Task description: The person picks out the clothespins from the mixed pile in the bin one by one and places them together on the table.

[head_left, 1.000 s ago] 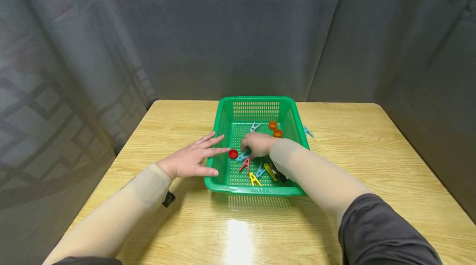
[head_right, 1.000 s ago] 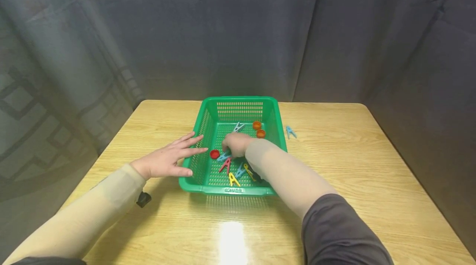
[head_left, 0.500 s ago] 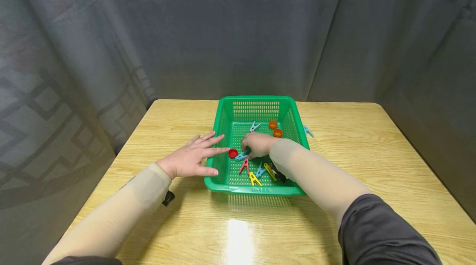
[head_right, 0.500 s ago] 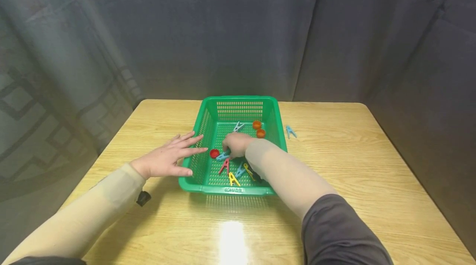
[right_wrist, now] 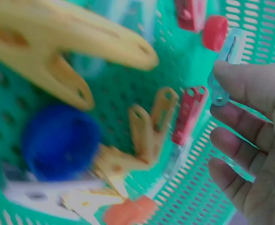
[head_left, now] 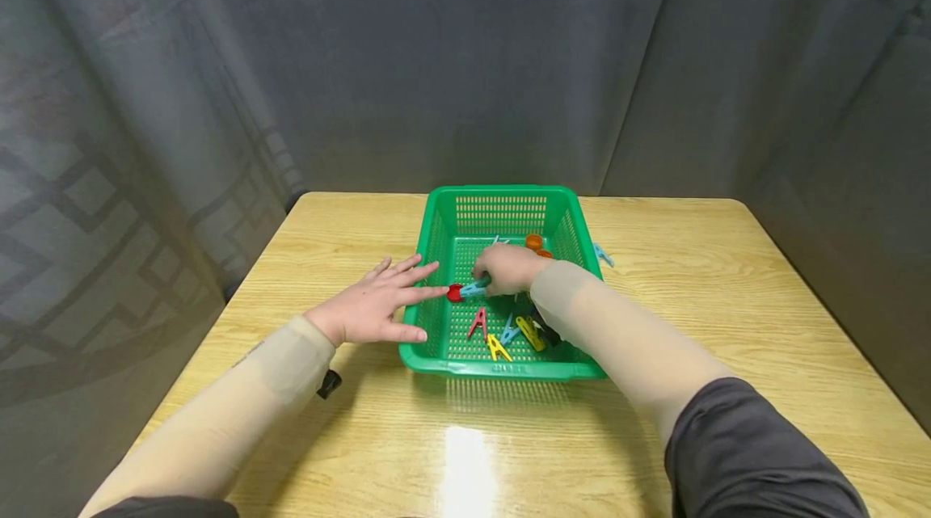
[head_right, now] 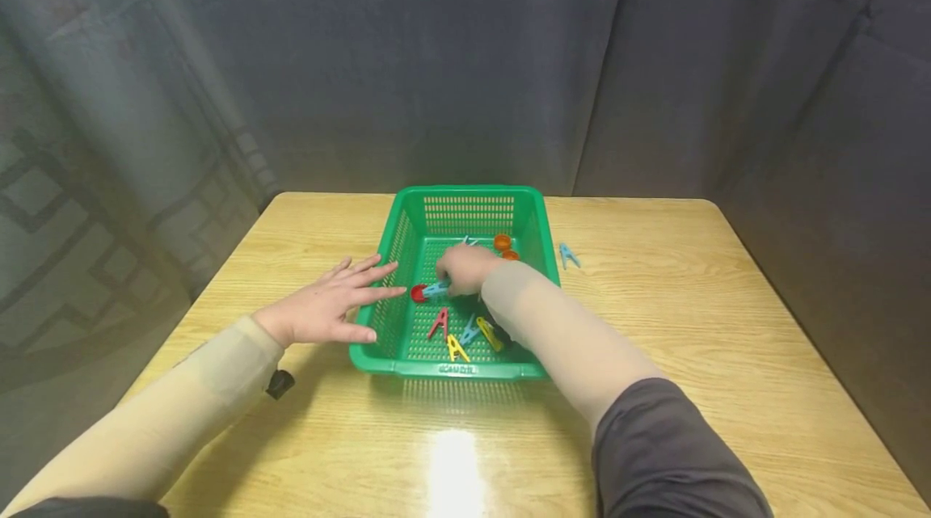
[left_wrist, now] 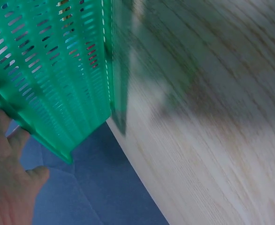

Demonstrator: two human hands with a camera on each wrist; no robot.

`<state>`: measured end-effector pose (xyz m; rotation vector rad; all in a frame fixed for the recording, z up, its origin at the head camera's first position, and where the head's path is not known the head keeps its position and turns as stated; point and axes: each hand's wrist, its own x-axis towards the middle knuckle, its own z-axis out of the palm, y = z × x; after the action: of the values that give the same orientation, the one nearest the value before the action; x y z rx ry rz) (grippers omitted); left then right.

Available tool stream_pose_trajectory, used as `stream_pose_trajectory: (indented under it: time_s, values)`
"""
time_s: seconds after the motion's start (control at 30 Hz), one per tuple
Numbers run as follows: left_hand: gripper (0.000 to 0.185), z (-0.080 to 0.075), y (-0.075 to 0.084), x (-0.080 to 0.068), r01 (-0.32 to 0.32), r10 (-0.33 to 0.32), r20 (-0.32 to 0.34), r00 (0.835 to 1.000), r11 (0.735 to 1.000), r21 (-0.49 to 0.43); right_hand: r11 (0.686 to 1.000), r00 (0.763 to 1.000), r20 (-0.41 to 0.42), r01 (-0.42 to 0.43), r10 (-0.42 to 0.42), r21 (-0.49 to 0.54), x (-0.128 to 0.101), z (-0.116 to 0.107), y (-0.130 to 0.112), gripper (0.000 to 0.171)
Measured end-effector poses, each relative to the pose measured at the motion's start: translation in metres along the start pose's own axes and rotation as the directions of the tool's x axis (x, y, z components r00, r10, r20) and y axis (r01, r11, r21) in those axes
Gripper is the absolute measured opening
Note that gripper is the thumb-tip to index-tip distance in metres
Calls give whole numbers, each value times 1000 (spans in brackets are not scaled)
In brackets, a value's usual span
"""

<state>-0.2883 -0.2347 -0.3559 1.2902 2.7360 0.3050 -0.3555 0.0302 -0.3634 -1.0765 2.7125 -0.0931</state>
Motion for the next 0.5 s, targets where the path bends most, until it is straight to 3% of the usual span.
stream_pose_trajectory:
  time_s: [0.5]
  values:
    - [71, 2, 0, 0, -13, 13, -22, 1000, 1000, -14, 993, 993, -76, -88, 94, 75, -29, -49, 13, 28]
